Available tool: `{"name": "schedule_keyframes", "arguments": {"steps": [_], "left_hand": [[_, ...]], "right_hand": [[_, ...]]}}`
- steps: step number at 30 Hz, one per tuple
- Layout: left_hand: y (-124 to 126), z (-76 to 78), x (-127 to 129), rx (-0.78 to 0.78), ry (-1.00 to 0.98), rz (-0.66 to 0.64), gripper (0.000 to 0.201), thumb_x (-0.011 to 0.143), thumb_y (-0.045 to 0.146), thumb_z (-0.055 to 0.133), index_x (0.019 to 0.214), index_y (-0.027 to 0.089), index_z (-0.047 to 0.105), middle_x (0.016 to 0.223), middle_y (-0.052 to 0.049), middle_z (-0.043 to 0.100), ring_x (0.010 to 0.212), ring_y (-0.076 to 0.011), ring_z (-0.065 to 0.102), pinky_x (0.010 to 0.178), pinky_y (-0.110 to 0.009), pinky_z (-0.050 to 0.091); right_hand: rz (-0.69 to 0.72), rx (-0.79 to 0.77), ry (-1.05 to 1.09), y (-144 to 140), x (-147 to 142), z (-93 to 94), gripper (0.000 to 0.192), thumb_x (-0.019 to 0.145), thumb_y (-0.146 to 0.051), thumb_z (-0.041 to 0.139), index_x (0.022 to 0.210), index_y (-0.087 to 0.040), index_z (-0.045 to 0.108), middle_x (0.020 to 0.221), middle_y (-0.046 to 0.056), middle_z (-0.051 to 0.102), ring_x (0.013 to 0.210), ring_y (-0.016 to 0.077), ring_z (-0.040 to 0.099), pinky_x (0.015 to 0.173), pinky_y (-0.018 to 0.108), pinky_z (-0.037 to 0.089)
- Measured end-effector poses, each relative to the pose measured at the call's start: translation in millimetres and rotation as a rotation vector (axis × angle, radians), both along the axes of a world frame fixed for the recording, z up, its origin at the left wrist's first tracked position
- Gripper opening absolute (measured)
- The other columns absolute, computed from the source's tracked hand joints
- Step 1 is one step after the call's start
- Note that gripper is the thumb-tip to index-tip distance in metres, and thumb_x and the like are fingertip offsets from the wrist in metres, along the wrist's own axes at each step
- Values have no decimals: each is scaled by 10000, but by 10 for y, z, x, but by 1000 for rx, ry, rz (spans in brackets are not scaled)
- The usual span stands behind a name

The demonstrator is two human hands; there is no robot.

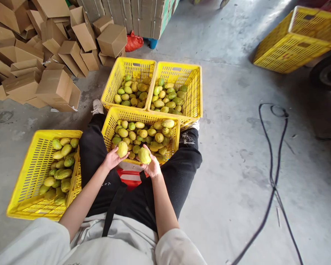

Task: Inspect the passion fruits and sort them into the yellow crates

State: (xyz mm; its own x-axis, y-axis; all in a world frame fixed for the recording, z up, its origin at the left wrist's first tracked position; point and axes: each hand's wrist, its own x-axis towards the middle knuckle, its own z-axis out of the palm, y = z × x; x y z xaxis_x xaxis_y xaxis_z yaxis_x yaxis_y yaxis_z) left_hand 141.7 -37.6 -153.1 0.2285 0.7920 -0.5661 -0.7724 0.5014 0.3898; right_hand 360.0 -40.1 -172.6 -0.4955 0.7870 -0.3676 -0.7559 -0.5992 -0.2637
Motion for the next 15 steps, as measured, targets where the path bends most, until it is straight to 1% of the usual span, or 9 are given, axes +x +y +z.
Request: {"name": "schedule_keyframes", "arguments": {"steps": [1, 3, 6, 7, 9, 11, 12, 13, 15], "left_hand": [[-3, -6, -2, -1, 18, -15, 430, 840, 184, 533, 1266, 214, 492, 991, -87, 678, 928, -240, 674, 812, -370, 536], [-6, -11, -6, 3, 40, -31, 444, 843, 201, 549, 1282, 217, 483, 955, -88, 675, 865, -219, 682, 737, -314, 544], [-1, -4, -12, 10, 41, -15, 471, 835, 193, 556, 1297, 232, 477, 953, -82, 673, 864, -214, 681, 728, -300, 544], [4, 0, -15, 10, 30, -7, 466, 835, 200, 551, 1295, 230, 482, 972, -89, 673, 886, -223, 678, 737, -311, 544], [14, 10, -22, 3, -16, 7, 448, 840, 231, 526, 1287, 217, 495, 1041, -115, 667, 956, -257, 665, 780, -364, 543], [21, 23, -28, -5, -69, 24, 451, 839, 246, 492, 1288, 202, 501, 1119, -141, 650, 1035, -291, 639, 848, -444, 523], [22, 30, -28, -4, -89, 34, 461, 835, 239, 479, 1294, 197, 498, 1147, -146, 642, 1070, -301, 624, 884, -478, 504], [23, 38, -25, 2, -102, 42, 472, 831, 223, 470, 1301, 196, 494, 1167, -146, 635, 1099, -306, 610, 916, -500, 484], [22, 50, -9, 20, -112, 45, 484, 835, 188, 461, 1318, 206, 482, 1198, -129, 626, 1143, -299, 588, 973, -508, 448]], "right_hand": [[6, 3, 2, -3, -1, -13, 506, 737, -273, 629, 1232, -277, 521, 1045, 33, 673, 798, 162, 666, 473, 200, 548], [-4, 0, -5, -6, -10, -38, 487, 730, -264, 651, 1203, -272, 537, 1027, 25, 671, 763, 149, 659, 458, 182, 538], [-43, -29, -37, 5, -26, -55, 420, 751, -244, 637, 1162, -264, 553, 1043, 32, 666, 815, 157, 664, 512, 198, 561], [-56, -41, -40, 12, -29, -50, 404, 758, -252, 627, 1156, -264, 554, 1062, 38, 664, 857, 169, 666, 556, 227, 579], [-77, -50, -29, 26, -34, -27, 393, 762, -285, 603, 1152, -275, 552, 1118, 50, 656, 972, 208, 655, 675, 326, 601], [-98, -34, -5, 36, -38, 6, 409, 743, -301, 587, 1150, -292, 551, 1168, 56, 643, 1081, 248, 620, 777, 439, 582], [-105, -19, 5, 39, -41, 21, 423, 728, -289, 586, 1149, -300, 552, 1183, 56, 638, 1115, 259, 604, 807, 475, 568], [-106, -6, 10, 39, -44, 32, 436, 715, -267, 587, 1148, -305, 552, 1192, 55, 635, 1134, 262, 596, 824, 492, 559], [-89, 4, 3, 36, -52, 35, 445, 719, -219, 589, 1153, -308, 549, 1199, 52, 631, 1136, 243, 598, 835, 472, 559]]}}
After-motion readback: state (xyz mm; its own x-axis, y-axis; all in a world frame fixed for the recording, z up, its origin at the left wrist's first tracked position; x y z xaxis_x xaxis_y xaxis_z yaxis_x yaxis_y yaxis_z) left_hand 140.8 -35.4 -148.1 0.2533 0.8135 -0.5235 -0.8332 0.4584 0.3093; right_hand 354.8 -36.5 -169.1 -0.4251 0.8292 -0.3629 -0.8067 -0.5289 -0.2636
